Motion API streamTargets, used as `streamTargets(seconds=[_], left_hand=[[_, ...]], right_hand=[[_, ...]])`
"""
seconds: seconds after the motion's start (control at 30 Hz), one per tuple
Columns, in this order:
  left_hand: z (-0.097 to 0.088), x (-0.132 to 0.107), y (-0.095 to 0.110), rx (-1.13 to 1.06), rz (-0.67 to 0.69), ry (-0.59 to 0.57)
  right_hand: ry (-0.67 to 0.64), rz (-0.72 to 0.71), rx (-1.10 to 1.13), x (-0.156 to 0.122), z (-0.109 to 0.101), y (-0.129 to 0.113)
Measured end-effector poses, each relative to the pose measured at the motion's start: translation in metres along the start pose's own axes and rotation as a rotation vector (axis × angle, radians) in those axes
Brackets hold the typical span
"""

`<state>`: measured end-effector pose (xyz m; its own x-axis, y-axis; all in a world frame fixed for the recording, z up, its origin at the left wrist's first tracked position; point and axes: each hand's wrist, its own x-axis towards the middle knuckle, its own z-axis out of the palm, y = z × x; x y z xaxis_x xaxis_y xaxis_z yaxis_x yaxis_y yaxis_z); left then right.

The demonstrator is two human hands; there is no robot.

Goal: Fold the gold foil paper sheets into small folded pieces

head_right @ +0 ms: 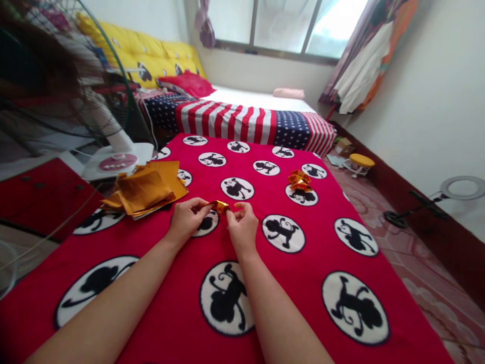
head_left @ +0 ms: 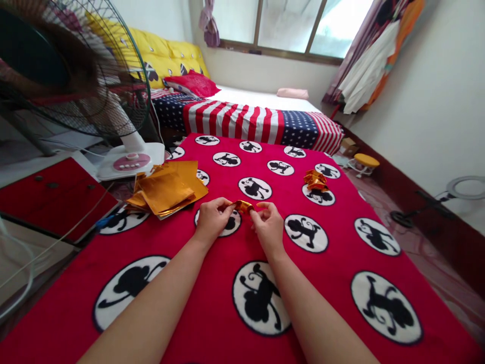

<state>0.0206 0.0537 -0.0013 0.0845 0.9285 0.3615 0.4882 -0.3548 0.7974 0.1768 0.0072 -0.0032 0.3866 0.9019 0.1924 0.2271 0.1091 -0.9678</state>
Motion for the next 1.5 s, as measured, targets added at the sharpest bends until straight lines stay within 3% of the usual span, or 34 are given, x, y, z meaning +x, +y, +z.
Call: streamTargets(seconds=[0.53,1.27,1.5], left_hand=[[0.002,0.001,0.000,-0.112,0.044,0.013],[-0.001,-0.003,0.008,-0.026,0.029,-0.047],[0.001,-0.003,0.003,-0.099,0.021,-0.014]], right_hand=[[-0.032,-0.029,-0.023,-0.001,0.002,0.001],[-0.022,-0.058,-0.110,-0.002,0.001,0.003],[0.014,-0.084,-0.021,-0.001,0.001,0.004]])
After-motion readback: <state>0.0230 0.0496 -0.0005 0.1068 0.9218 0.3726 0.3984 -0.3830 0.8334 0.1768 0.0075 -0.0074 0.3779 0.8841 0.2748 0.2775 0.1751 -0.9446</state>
